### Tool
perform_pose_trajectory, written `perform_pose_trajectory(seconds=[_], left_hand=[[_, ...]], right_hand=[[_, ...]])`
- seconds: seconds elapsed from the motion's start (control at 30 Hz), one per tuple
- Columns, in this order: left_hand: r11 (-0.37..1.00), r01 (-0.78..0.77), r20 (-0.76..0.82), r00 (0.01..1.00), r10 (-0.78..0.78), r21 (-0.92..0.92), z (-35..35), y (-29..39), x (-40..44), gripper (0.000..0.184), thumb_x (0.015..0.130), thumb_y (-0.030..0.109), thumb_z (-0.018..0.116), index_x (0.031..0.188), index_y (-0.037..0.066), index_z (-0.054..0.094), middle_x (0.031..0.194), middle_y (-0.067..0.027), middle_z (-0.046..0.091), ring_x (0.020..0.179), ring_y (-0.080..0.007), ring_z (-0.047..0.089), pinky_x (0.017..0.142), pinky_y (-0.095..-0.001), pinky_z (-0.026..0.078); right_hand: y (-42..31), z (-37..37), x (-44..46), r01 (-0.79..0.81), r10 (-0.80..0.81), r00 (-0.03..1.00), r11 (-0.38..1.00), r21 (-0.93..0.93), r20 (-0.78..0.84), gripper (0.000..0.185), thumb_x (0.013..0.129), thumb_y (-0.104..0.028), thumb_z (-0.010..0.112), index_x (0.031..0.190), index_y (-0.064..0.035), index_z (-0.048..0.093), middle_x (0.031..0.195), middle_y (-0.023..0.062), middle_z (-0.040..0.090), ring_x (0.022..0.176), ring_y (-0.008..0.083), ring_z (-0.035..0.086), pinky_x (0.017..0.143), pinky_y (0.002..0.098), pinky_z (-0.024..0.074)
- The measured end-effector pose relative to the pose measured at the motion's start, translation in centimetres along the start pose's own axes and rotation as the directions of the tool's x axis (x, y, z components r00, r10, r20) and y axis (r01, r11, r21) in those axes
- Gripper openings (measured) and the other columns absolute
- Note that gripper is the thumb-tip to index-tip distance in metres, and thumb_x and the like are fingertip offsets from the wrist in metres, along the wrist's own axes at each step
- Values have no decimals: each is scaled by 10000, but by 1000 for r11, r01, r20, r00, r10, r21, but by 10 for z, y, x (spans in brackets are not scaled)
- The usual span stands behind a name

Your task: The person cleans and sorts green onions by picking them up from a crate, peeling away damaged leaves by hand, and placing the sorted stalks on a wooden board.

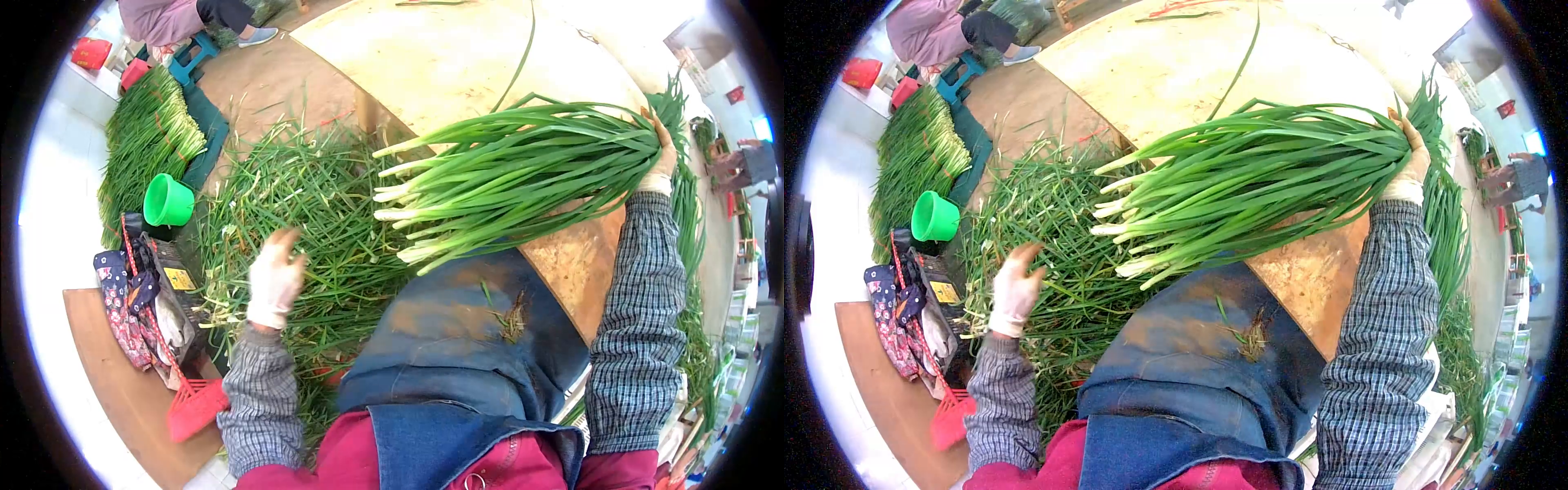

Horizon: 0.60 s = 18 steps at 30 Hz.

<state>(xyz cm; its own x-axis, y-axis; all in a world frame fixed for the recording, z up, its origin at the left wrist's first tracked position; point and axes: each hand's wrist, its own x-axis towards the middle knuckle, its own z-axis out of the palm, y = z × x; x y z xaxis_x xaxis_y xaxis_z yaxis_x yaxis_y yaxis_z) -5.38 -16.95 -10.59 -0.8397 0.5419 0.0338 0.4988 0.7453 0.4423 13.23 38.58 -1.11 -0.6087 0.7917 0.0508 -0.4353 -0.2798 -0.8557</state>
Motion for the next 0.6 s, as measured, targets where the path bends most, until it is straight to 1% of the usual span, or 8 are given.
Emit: perform_pose_trajectory(seconds=[0.07,0.13,0.2,0.23,0.4,0.47,0.53,0.6], left_hand=[[892,-125,61,984,167,-434,10,48,25,484,775,156,611,1219,5,493,1286,-179,469,936,-220,616,827,-296,491],[408,234,311,941,132,-882,30,88,46,502,800,111,605,1270,14,455,1288,-148,470,1022,-220,580,908,-294,446],[-1,468,452,855,253,-884,54,105,60,510,825,70,586,1308,35,426,1267,-117,496,1035,-210,572,917,-314,446],[-127,556,478,793,379,-822,55,106,58,476,837,67,581,1291,22,441,1213,-104,544,1028,-199,576,910,-321,452],[604,435,614,780,118,-668,4,70,28,201,854,76,539,1003,7,654,895,-75,660,789,-162,626,700,-297,515],[704,496,586,798,-139,-509,-18,25,11,168,822,117,584,924,24,680,757,-89,656,691,-186,632,631,-302,512],[954,215,380,917,-122,-211,-8,-72,-8,271,773,141,621,1023,43,649,866,-134,650,779,-258,639,703,-327,514],[883,170,134,959,-251,438,-30,-55,-18,378,736,142,637,1098,41,597,1016,-158,610,912,-317,604,802,-348,490]], right_hand=[[-2,-3,-4,3,-4,996,1000,12,85,295,866,-152,505,1090,27,577,895,137,659,788,247,634,727,346,538],[0,19,-19,4,-10,1000,979,202,28,267,880,-134,477,1071,42,537,733,46,558,696,191,562,666,337,495],[1,13,-17,70,-74,997,975,210,12,271,884,-134,473,1082,43,523,720,23,499,670,169,498,672,336,456],[0,-2,-14,-65,-50,952,930,363,301,284,885,-137,476,1100,46,509,713,12,462,668,163,468,684,331,425],[2,21,-32,-227,-176,820,774,591,545,247,889,-124,489,1072,41,503,669,-25,401,609,92,387,626,271,356],[0,30,-38,-188,-246,782,783,593,573,266,891,-104,491,1096,65,476,639,-37,401,566,67,379,585,235,357],[3,37,-41,-197,-332,719,746,637,611,280,893,-109,485,1103,74,469,644,-35,413,578,61,406,599,223,382],[4,38,-45,-164,-381,708,730,663,595,286,890,-106,483,1108,79,463,648,-32,426,587,59,430,612,226,401]])
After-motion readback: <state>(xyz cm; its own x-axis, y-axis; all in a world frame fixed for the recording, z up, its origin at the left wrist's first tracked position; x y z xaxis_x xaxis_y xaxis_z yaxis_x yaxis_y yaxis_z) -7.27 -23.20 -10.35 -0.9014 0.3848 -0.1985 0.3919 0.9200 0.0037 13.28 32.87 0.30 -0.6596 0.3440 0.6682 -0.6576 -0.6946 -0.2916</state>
